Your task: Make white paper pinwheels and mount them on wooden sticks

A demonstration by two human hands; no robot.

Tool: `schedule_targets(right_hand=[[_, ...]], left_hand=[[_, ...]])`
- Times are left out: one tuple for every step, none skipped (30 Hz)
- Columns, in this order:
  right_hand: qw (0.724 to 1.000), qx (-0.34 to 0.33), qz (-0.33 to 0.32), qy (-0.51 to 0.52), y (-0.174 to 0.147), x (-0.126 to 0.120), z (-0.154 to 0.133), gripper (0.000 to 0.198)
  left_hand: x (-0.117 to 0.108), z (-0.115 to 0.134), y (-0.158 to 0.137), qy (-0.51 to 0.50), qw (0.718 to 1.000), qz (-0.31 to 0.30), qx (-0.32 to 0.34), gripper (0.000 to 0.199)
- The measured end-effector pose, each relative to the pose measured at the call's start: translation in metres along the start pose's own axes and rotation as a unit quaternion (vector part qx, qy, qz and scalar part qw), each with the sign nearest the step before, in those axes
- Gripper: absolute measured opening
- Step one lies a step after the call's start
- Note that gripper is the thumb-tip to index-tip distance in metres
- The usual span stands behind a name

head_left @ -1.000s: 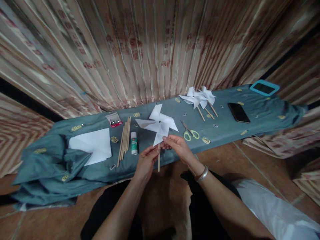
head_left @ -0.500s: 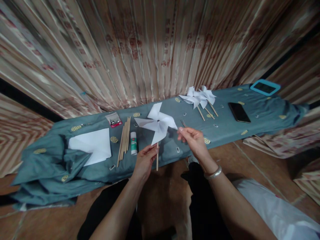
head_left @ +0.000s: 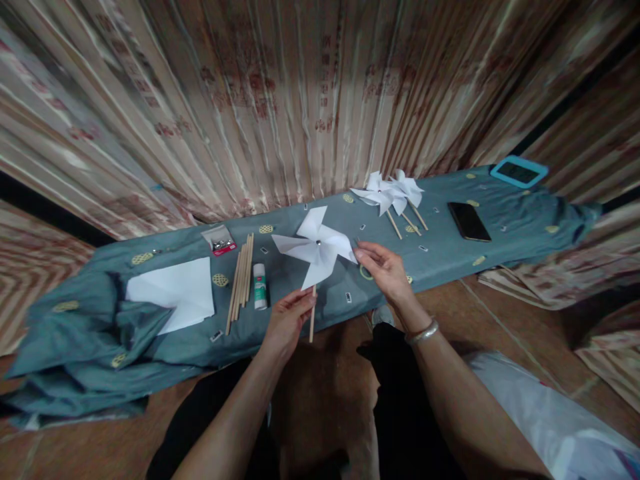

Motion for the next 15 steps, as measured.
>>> schedule_targets(right_hand=[[1.0,-0.007,0.004,0.003,0.0,-0.002,-0.003,0.059],[1.0,-0.013,0.006,0.006,0.0,-0.003,-0.006,0.062],[1.0,-0.019,0.003,0.008,0.001,-0.003,-0.01,0.066],[1.0,-0.022,-0.005,0.008,0.001,-0.003,-0.012,0.069],[1.0,-0.024,-0.015,0.008,0.002,-0.002,-0.014,0.072],[0.999,-0.025,-0.027,0.007,0.003,0.0,-0.016,0.075],[0.999,-0.026,-0.038,0.006,0.003,0.001,-0.017,0.077],[0.998,-0.027,-0.049,0.004,0.004,0.003,-0.017,0.079],[0.998,-0.028,-0.057,0.002,0.004,0.005,-0.018,0.082],[0.998,-0.03,-0.063,0.001,0.005,0.006,-0.018,0.083],[0.997,-0.034,-0.069,-0.001,0.005,0.007,-0.018,0.084],[0.997,-0.039,-0.074,-0.002,0.005,0.008,-0.019,0.084],[0.996,-0.044,-0.079,-0.004,0.004,0.008,-0.02,0.083],[0.995,-0.049,-0.084,-0.01,0.004,0.009,-0.022,0.081],[0.994,-0.054,-0.089,-0.019,0.003,0.009,-0.024,0.079]], left_hand=[[0.001,-0.001,0.0,0.004,1.0,-0.001,-0.001,0.042],[0.001,-0.001,0.0,0.009,1.0,-0.003,-0.003,0.043],[0.002,-0.003,0.0,0.014,1.0,-0.006,-0.005,0.044],[0.002,-0.004,0.0,0.02,1.0,-0.009,-0.008,0.045],[0.003,-0.006,-0.001,0.025,1.0,-0.011,-0.013,0.045],[0.004,-0.008,-0.001,0.03,0.999,-0.014,-0.017,0.045],[0.005,-0.01,-0.002,0.035,0.999,-0.018,-0.022,0.045],[0.006,-0.012,-0.003,0.04,0.999,-0.022,-0.028,0.044],[0.007,-0.014,-0.004,0.045,0.998,-0.028,-0.033,0.044],[0.008,-0.016,-0.005,0.051,0.997,-0.034,-0.038,0.044],[0.009,-0.018,-0.006,0.057,0.997,-0.039,-0.042,0.043],[0.01,-0.019,-0.006,0.062,0.996,-0.044,-0.046,0.044],[0.011,-0.021,-0.007,0.067,0.995,-0.049,-0.05,0.044],[0.011,-0.022,-0.007,0.072,0.995,-0.053,-0.053,0.044],[0.012,-0.023,-0.008,0.076,0.994,-0.056,-0.054,0.043]])
Point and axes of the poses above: each hand's wrist, its own y-axis towards the middle knuckle, its own x-axis out of the palm, z = x × y, the point moved 9 cm from there along y, towards the middle knuckle, and after that the axes turned 6 degrees about -y, right-handed, at the moved point
